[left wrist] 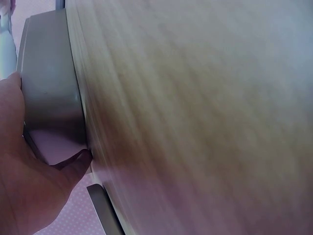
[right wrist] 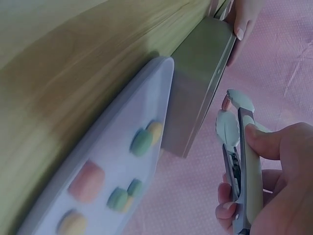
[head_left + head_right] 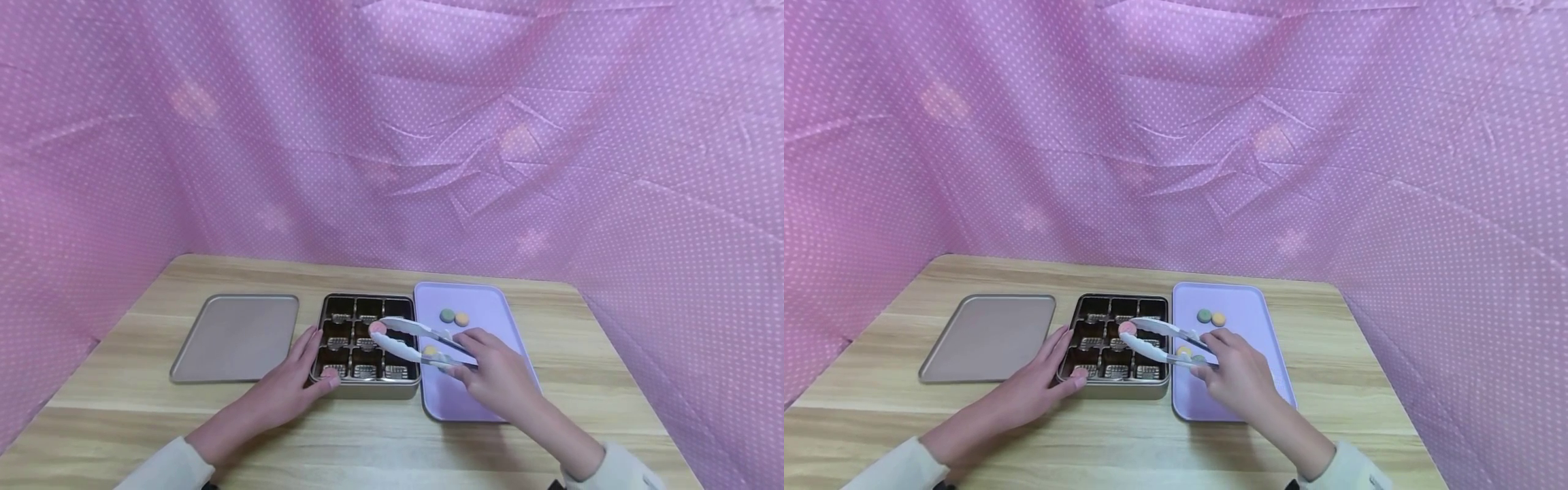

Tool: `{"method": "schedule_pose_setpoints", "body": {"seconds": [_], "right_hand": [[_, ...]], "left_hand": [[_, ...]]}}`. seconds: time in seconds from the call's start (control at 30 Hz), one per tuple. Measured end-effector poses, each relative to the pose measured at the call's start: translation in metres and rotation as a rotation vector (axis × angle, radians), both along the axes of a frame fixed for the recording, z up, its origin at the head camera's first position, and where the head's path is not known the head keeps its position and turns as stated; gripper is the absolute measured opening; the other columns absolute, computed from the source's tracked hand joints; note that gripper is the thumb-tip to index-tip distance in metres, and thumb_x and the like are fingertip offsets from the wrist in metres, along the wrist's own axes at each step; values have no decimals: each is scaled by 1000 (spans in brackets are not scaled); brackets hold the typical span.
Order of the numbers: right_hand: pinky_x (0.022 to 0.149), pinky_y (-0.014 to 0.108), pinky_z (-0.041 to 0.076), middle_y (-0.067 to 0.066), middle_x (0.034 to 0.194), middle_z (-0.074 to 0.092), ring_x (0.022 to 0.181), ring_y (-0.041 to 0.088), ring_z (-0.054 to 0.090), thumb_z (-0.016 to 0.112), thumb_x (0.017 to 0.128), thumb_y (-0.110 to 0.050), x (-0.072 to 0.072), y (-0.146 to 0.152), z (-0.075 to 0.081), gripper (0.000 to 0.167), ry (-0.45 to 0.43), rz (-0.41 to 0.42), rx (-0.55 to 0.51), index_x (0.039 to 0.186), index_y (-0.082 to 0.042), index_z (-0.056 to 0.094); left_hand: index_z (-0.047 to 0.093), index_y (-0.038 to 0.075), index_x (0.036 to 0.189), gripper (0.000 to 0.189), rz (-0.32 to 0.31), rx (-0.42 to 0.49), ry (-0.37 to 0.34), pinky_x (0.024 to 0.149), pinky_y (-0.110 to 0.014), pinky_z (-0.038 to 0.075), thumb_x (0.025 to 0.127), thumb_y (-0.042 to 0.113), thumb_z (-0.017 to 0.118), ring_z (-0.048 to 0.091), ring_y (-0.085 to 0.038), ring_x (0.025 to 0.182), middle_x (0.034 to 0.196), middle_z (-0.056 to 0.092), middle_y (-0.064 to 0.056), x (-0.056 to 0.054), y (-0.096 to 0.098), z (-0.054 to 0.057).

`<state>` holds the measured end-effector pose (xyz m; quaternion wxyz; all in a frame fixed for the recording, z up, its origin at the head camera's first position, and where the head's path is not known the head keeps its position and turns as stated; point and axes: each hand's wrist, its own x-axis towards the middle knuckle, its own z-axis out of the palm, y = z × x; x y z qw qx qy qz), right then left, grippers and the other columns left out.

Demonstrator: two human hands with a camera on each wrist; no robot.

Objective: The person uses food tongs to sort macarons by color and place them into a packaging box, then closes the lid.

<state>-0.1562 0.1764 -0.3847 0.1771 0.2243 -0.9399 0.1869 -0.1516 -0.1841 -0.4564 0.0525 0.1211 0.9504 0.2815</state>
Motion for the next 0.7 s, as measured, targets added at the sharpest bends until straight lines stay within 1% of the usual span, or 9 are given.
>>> {"method": "schedule_pose_setpoints", "body": {"seconds": [0.17,0.27,0.47,0.57,0.7], "right_hand": [[84,44,60,-2,115,70,108,22,68,89,75,-27,-4,-15,-2,47,-16,23,-11,116,-10,73],[84,44,60,-1,115,70,108,22,68,89,75,-27,-7,-23,-3,48,-23,36,-19,116,-9,73],[85,44,60,3,116,70,107,24,68,88,77,-26,-13,-38,-6,51,-39,52,-7,120,-5,72],[83,46,60,5,118,70,108,25,68,86,79,-28,-16,-43,-7,51,-56,65,-4,122,-4,71],[78,45,60,3,117,71,106,23,68,85,80,-31,-18,-47,-8,50,-71,69,-2,121,-6,72]], "left_hand": [[-2,23,164,102,-3,-3,9,109,-67,40,91,78,45,37,-47,143,171,-10,-2,0,0,0],[-2,22,164,102,-6,-2,10,109,-67,40,91,77,45,37,-47,143,171,-8,-4,1,0,1],[-2,21,164,103,-6,0,-2,109,-67,40,91,79,43,36,-47,143,170,-11,-1,2,0,2],[-2,20,164,104,-5,0,-3,109,-67,40,91,79,42,36,-48,143,170,-12,0,2,0,2],[-2,21,164,103,-3,-1,-9,110,-67,39,91,79,43,36,-47,144,170,-12,1,1,0,2]]}}
